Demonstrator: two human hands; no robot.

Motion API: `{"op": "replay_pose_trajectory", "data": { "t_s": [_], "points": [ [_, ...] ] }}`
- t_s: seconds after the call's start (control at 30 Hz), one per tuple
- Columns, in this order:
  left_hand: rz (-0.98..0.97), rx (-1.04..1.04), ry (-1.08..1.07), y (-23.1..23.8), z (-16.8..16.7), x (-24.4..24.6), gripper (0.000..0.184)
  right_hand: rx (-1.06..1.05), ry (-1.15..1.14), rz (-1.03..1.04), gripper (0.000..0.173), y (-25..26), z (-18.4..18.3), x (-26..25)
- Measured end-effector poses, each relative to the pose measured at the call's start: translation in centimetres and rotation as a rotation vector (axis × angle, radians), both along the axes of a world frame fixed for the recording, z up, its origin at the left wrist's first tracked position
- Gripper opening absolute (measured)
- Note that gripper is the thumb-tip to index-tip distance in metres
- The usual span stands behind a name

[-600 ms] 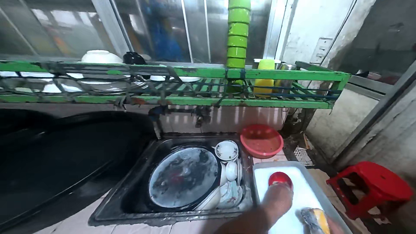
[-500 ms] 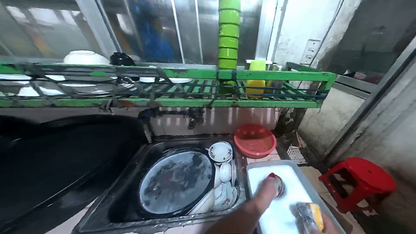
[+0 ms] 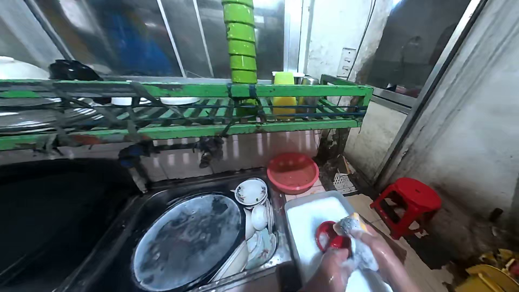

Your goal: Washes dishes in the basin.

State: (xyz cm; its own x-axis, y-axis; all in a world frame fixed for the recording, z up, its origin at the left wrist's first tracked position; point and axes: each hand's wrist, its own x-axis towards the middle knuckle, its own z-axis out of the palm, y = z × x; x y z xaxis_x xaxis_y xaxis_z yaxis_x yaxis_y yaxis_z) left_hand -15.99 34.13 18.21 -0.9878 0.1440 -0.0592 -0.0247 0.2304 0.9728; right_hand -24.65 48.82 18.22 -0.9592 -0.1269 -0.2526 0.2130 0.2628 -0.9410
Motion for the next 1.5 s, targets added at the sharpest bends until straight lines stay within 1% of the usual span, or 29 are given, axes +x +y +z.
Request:
{"op": "replay_pose_trajectory", "data": {
  "t_s": [0.03,0.1,0.17,0.2,0.27,0.33,0.4,0.47,0.5,0.57,0.63,0.67,0.73,0.77,0.83,0.87,0.93,0.97,1.0,1.07,1.13,1.17,1.2,1.23,1.27,1.33,1.4,1.43,1.5],
  "points": [
    [0.001,0.031,0.02,-0.2,-0.5,0.0,0.034,0.025,-0.002,0.01,0.043,0.0,-0.1,-0.1],
    [0.021,0.031,0.028,-1.2,-1.4,-0.5,0.034,0.18,0.166,0.084,0.052,-1.1,0.7,2.3],
    [-0.01,-0.087,0.013,-2.6,-1.1,-1.0,0.027,0.281,0.347,0.194,0.062,-2.2,1.2,4.9],
    [-0.044,-0.089,0.039,-3.1,-0.9,-0.8,0.027,0.245,0.339,0.183,0.062,-2.2,1.0,5.1],
    [-0.116,0.028,0.028,-3.3,-0.6,-0.3,0.032,0.026,0.12,0.069,0.05,-0.9,0.0,3.2],
    [-0.048,0.192,0.034,-2.9,-0.7,-0.1,0.034,-0.155,-0.015,0.0,0.042,0.1,-0.5,1.9],
    [0.169,0.414,-0.012,-2.5,-0.9,-0.9,0.035,-0.14,0.107,-0.086,0.053,-1.4,-0.1,3.3],
    [0.321,0.544,-0.057,-2.4,-0.9,-1.8,0.033,-0.117,0.29,-0.12,0.067,-3.4,-0.6,4.6],
    [0.333,0.55,-0.059,-2.4,-0.9,-1.8,0.031,-0.148,0.291,-0.142,0.066,-3.7,-1.0,4.4],
    [0.278,0.5,-0.04,-2.2,-1.4,-1.1,0.028,-0.198,0.148,-0.174,0.054,-3.1,-1.5,3.1],
    [0.279,0.449,-0.086,-1.7,-1.2,-1.0,0.032,-0.073,0.109,-0.148,0.049,-2.8,-0.6,2.2],
    [0.329,0.454,-0.119,-1.4,-1.0,-1.3,0.032,0.052,0.181,-0.1,0.053,-3.3,0.1,2.5],
    [0.501,0.572,-0.214,-0.9,-0.1,-2.2,0.027,0.3,0.464,0.043,0.061,-4.4,0.1,4.0],
    [0.59,0.681,-0.245,-0.9,0.2,-2.8,0.025,0.355,0.601,0.103,0.062,-4.8,-0.2,4.7],
    [0.697,0.976,-0.302,-1.7,1.1,-3.7,0.03,0.268,0.726,0.152,0.065,-5.3,-1.6,5.5],
    [0.709,1.074,-0.31,-2.1,1.3,-4.0,0.03,0.138,0.707,0.11,0.069,-5.5,-2.3,5.7],
    [0.66,1.171,-0.293,-2.5,1.1,-3.7,0.031,-0.12,0.532,-0.104,0.073,-5.7,-1.8,5.4],
    [0.623,1.167,-0.284,-2.6,1.0,-3.3,0.032,-0.214,0.406,-0.17,0.071,-5.3,-1.4,4.7],
    [0.593,1.108,-0.271,-2.7,0.7,-2.9,0.031,-0.288,0.292,-0.171,0.067,-4.5,-1.2,3.7],
    [0.461,0.794,-0.206,-3.0,0.2,-2.3,0.028,-0.31,0.168,-0.066,0.063,-2.8,-1.3,2.4],
    [0.306,0.428,-0.139,-3.4,0.1,-2.4,0.026,-0.074,0.274,0.027,0.066,-2.7,-0.2,2.8],
    [0.249,0.287,-0.128,-3.4,0.4,-2.4,0.025,0.083,0.351,0.069,0.067,-3.0,0.5,3.3],
    [0.2,0.191,-0.137,-3.5,0.7,-2.3,0.026,0.159,0.403,0.099,0.07,-3.2,1.1,3.7],
    [0.18,0.178,-0.127,-3.5,0.8,-2.3,0.026,0.141,0.401,0.1,0.071,-3.2,1.4,3.6],
    [0.192,0.254,-0.088,-3.6,0.7,-2.2,0.025,0.038,0.349,0.068,0.071,-3.1,1.3,3.0],
    [0.278,0.543,-0.019,-3.5,0.7,-2.1,0.024,-0.268,0.226,-0.025,0.073,-2.2,0.6,1.7],
    [0.349,0.745,-0.005,-3.7,1.3,-2.4,0.027,-0.43,0.232,-0.093,0.076,-2.3,1.3,1.5],
    [0.338,0.778,-0.031,-3.9,1.0,-2.5,0.033,-0.404,0.299,-0.119,0.076,-2.6,1.8,1.8],
    [0.272,0.849,-0.195,-4.1,0.2,-3.0,0.046,-0.166,0.497,-0.098,0.073,-3.1,2.9,2.7]
  ]
}}
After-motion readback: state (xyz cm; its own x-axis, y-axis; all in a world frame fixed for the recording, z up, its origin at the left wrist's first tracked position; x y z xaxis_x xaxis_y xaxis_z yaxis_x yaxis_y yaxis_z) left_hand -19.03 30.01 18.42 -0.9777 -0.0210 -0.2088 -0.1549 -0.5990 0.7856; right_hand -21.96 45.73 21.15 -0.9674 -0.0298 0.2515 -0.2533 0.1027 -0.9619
